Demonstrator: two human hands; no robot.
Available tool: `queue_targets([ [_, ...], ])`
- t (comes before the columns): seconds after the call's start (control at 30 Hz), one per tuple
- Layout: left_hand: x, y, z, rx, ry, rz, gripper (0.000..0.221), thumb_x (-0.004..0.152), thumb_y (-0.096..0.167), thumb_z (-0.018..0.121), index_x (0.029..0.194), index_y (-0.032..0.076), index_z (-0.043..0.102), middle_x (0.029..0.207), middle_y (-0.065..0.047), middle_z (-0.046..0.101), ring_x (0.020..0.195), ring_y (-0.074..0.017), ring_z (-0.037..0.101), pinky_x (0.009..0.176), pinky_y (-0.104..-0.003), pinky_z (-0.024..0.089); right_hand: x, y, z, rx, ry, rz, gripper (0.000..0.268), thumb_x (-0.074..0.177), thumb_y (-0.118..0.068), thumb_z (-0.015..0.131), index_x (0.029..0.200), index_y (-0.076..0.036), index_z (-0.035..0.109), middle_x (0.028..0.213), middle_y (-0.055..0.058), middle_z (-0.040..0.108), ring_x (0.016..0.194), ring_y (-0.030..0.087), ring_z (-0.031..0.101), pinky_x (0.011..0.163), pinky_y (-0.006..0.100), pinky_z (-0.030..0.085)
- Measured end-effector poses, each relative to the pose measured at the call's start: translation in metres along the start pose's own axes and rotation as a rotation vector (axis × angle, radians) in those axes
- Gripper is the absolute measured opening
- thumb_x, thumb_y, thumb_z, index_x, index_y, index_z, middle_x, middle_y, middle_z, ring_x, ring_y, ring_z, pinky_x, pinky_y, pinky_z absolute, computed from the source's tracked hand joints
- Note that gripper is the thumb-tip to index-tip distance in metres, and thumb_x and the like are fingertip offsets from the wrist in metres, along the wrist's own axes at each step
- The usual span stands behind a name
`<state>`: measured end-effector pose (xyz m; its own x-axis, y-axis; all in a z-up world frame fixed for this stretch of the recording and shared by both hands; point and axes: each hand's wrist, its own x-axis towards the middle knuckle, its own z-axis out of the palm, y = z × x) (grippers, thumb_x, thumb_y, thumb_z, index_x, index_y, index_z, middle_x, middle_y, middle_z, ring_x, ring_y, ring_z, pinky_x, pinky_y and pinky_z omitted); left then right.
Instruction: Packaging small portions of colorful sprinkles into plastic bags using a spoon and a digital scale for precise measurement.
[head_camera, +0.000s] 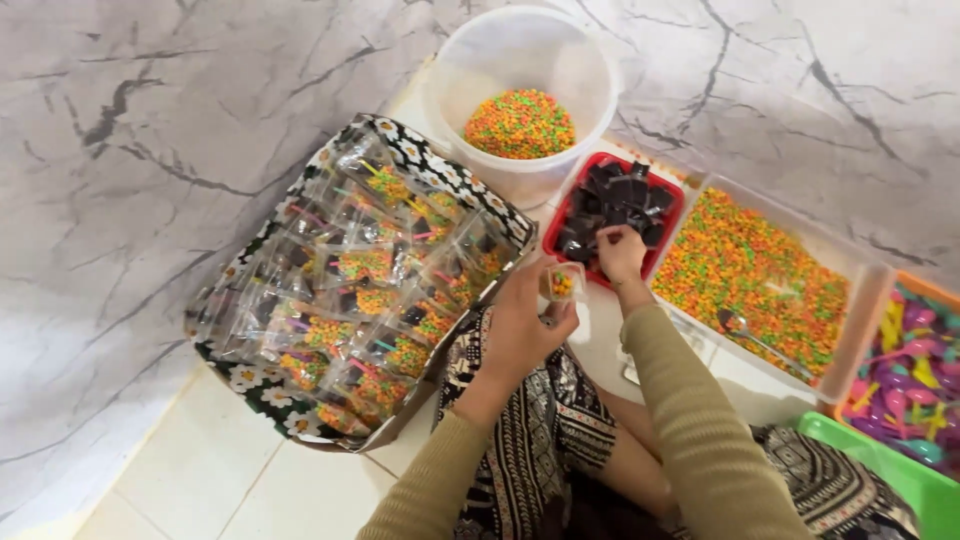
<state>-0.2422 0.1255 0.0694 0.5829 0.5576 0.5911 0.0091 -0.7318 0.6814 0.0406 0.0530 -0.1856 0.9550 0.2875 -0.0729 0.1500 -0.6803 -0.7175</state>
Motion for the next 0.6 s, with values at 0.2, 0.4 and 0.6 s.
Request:
queue_targets([
  [0.2,-0.005,0.01,0.028,-0.037,0.021,0.066,0.073,0.067,0.014,0.08,0.136,0.003,0.059,0.119,-0.017,0.063,0.109,-0.0346,0.066,0.094,-0.043,0.057,-0.113,-0.128,-0.167,0.463,0.024,-0.19,0.014,0.09,-0.005,0.064,0.103,-0.004,0.07,0.086,0.015,0.075,0.073,0.019,0.071,0.076,0.034,0.058],
  [0.4,-0.011,0.05,0.021,-0.169,-0.077,0.061,0.075,0.073,0.013,0.076,0.144,0.004,0.054,0.119,-0.016,0.062,0.109,-0.0359,0.063,0.1,-0.048,0.052,-0.237,-0.198,-0.288,0.609,0.073,-0.267,0.025,0.095,0.006,0.068,0.119,0.0,0.066,0.097,0.012,0.074,0.083,0.012,0.071,0.082,0.027,0.058],
  [0.6,-0.035,0.087,0.011,-0.162,-0.233,0.149,0.08,0.074,0.013,0.077,0.149,0.006,0.049,0.12,-0.016,0.061,0.109,-0.0356,0.061,0.103,-0.05,0.045,-0.297,-0.198,-0.321,0.328,0.117,-0.415,0.023,0.088,0.007,0.076,0.108,-0.004,0.075,0.088,0.01,0.077,0.082,0.021,0.077,0.077,0.032,0.062],
])
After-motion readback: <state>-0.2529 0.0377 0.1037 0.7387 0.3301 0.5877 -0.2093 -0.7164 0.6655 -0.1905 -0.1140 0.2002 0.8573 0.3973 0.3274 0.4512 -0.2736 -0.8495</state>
